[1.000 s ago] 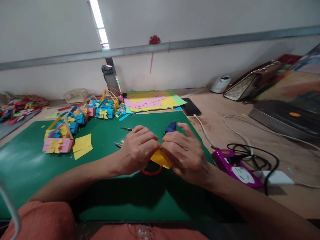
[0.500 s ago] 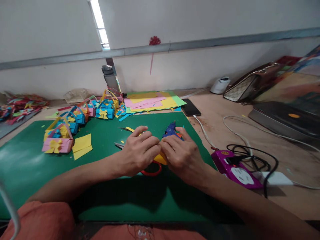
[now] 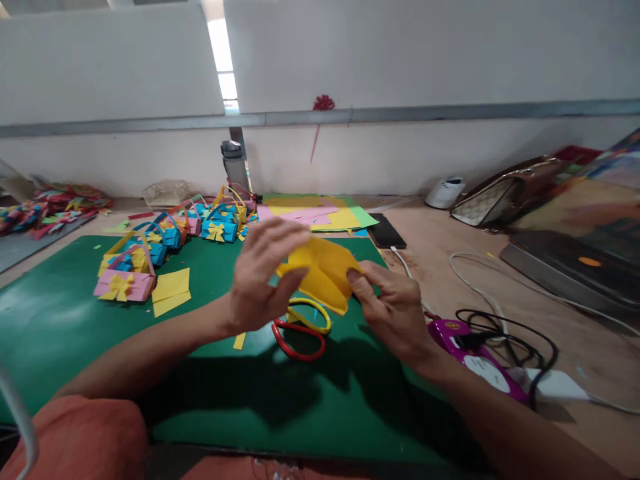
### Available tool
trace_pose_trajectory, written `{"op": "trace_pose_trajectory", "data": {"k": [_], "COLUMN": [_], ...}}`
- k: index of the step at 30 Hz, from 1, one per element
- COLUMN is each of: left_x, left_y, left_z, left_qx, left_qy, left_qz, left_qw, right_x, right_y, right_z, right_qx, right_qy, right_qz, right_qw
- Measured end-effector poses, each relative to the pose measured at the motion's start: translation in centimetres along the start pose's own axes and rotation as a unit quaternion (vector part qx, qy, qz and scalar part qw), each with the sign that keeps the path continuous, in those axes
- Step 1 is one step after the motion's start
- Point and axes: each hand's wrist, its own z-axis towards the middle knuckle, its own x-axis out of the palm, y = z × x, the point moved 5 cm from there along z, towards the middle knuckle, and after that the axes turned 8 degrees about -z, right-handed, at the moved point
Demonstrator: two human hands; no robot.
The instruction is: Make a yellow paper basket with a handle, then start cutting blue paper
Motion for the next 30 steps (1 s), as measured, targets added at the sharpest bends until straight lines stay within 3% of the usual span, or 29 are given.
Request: {"op": "trace_pose_trajectory", "data": {"k": [2, 4, 6, 8, 10, 12, 15, 17, 20, 23, 26, 30], "left_x": [-1.3, -1.5, -1.0, -0.2, 0.9, 2.2, 3.7, 4.2, 4.4, 4.4, 4.5, 4.3], "left_y": [2.0, 4.3, 6.4, 7.8, 8.0, 7.3, 5.7, 5.1, 5.0, 5.6, 6.1, 5.9], "left_z": [0.1, -0.3, -0.9, -1.6, -2.1, -2.4, -2.5, -2.4, -2.2, -2.6, -3.0, -2.5], "left_qx": [-0.089, -0.188, -0.287, -0.387, -0.467, -0.522, -0.547, -0.527, -0.498, -0.529, -0.574, -0.569], "left_qy": [-0.100, -0.152, -0.186, -0.215, -0.211, -0.170, -0.112, -0.094, -0.074, -0.095, -0.106, -0.034], "left_qz": [-0.035, -0.097, -0.170, -0.241, -0.320, -0.406, -0.511, -0.561, -0.594, -0.579, -0.575, -0.603], "left_qw": [0.990, 0.965, 0.924, 0.864, 0.797, 0.731, 0.653, 0.631, 0.627, 0.613, 0.573, 0.558], "right_x": [0.3, 1.1, 1.9, 2.6, 3.1, 3.5, 4.1, 4.5, 5.1, 5.5, 5.4, 5.3], "right_y": [-1.4, -2.2, -2.5, -2.6, -2.6, -2.6, -2.7, -2.8, -2.8, -2.6, -2.4, -2.2], "right_z": [0.0, -0.4, -0.8, -1.0, -1.2, -1.4, -1.6, -1.8, -2.0, -2.2, -2.3, -2.4], "right_qx": [0.139, 0.228, 0.273, 0.293, 0.310, 0.333, 0.361, 0.369, 0.374, 0.372, 0.375, 0.384], "right_qy": [0.007, 0.014, 0.004, -0.006, -0.011, -0.009, -0.009, -0.008, 0.000, 0.012, 0.024, 0.034], "right_qz": [0.125, 0.241, 0.324, 0.379, 0.413, 0.431, 0.448, 0.462, 0.478, 0.486, 0.476, 0.459], "right_qw": [0.982, 0.943, 0.906, 0.878, 0.856, 0.839, 0.818, 0.806, 0.795, 0.791, 0.795, 0.800]}}
